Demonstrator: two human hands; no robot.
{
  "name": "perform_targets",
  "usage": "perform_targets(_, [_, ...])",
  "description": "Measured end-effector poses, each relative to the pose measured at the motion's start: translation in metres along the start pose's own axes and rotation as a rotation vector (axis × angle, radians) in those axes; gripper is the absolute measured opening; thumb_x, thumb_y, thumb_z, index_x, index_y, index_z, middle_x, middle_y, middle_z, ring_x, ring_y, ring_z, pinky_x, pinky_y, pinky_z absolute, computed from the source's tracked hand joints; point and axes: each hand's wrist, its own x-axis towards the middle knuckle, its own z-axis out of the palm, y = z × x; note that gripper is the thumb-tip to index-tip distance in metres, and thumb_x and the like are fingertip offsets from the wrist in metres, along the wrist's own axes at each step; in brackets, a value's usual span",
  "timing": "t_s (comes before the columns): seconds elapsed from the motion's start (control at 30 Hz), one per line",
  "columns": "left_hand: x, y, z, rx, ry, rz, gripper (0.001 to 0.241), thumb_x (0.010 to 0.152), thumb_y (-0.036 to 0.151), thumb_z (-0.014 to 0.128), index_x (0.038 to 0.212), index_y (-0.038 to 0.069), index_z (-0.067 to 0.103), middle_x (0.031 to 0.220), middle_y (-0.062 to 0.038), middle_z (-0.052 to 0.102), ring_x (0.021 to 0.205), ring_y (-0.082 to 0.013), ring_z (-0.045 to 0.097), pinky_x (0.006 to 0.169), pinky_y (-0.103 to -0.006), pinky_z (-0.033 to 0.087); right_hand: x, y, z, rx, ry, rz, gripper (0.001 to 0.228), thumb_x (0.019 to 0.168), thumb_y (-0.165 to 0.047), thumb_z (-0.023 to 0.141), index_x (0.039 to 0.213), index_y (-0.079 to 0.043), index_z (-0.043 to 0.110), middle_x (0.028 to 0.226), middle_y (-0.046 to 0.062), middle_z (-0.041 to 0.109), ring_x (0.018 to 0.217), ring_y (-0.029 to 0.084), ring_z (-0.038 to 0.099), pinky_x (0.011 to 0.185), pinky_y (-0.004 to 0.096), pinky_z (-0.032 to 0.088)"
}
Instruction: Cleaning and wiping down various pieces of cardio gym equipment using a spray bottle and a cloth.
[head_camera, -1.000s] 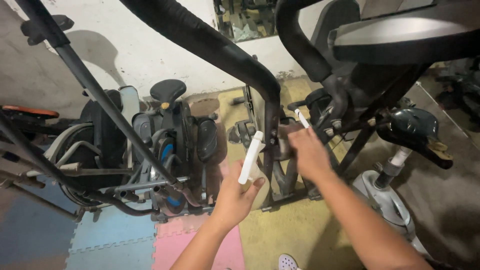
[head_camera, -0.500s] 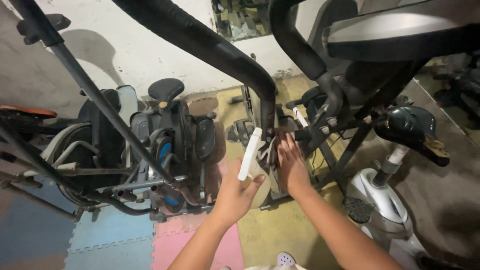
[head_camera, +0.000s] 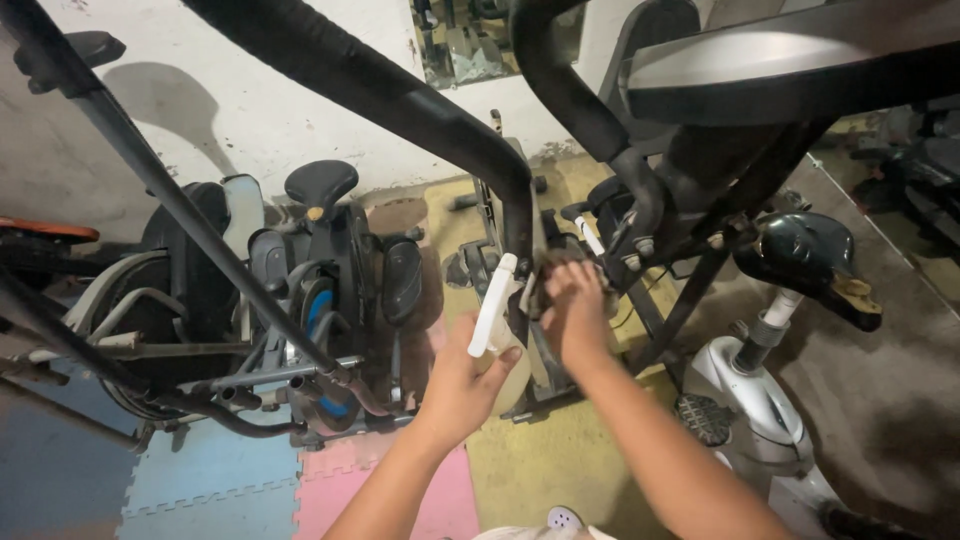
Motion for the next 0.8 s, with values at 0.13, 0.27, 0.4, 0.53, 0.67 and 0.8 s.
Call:
perform_targets(0.13, [0.003,0.009,0.001,0.018,-0.002,0.02,0.046,0.089,0.032,0.074,0.124,0.008,0.057,0.109,-0.033,0.07,0.111,-0.0556,0.063,0.087,-0.0598,0.053,-0.018,-0.027,0.006,0.499,0.601,-0.093,0.056,0.068,-0.008,0.072,0.12,0.01,0.067,0.132,0.026,0.066,0.144,0.041,0.045,0.128,0.052,0.02])
perform_targets(0.27, [0.005,0.001,0.011,0.022,0.015,0.022,0.045,0.089,0.032,0.074,0.124,0.009,0.057,0.108,-0.031,0.071,0.11,-0.0546,0.064,0.086,-0.0591,0.053,-0.022,0.018,0.047,0.251,0.813,-0.264,0.064,0.079,-0.002,0.062,0.142,-0.007,0.057,0.153,0.01,0.055,0.146,0.031,0.045,0.117,0.041,0.041])
perform_targets(0.4, [0.0,0.006,0.026,-0.015,0.05,0.035,0.043,0.09,0.028,0.073,0.124,0.005,0.057,0.109,-0.034,0.069,0.11,-0.0562,0.064,0.088,-0.0583,0.054,-0.033,0.038,0.017,0.427,0.699,-0.227,0.094,0.068,-0.007,0.069,0.157,-0.016,0.041,0.16,0.007,0.047,0.148,0.029,0.042,0.113,0.043,0.041])
perform_targets(0.53, [-0.008,0.017,0.041,-0.072,0.095,0.042,0.04,0.09,0.026,0.073,0.118,0.002,0.056,0.106,-0.035,0.068,0.109,-0.0568,0.064,0.088,-0.0582,0.053,-0.011,0.019,0.045,0.556,0.462,-0.084,0.087,0.074,-0.005,0.065,0.157,-0.012,0.042,0.164,0.004,0.041,0.155,0.027,0.028,0.108,0.06,0.042])
perform_targets(0.67, [-0.008,0.007,0.055,-0.05,0.12,0.007,0.041,0.09,0.028,0.074,0.119,0.005,0.058,0.104,-0.03,0.07,0.108,-0.0536,0.066,0.086,-0.0566,0.054,-0.003,0.002,0.057,0.458,0.555,-0.279,0.072,0.074,-0.005,0.066,0.145,-0.002,0.054,0.156,0.018,0.048,0.148,0.037,0.038,0.121,0.055,0.032])
perform_targets(0.8, [-0.013,0.012,0.057,-0.04,0.132,0.0,0.044,0.089,0.028,0.074,0.119,0.003,0.055,0.104,-0.033,0.067,0.109,-0.0565,0.063,0.085,-0.0594,0.052,-0.025,0.018,0.044,0.438,0.676,-0.493,0.085,0.066,-0.004,0.068,0.149,-0.013,0.053,0.157,0.01,0.049,0.142,0.034,0.047,0.121,0.048,0.037])
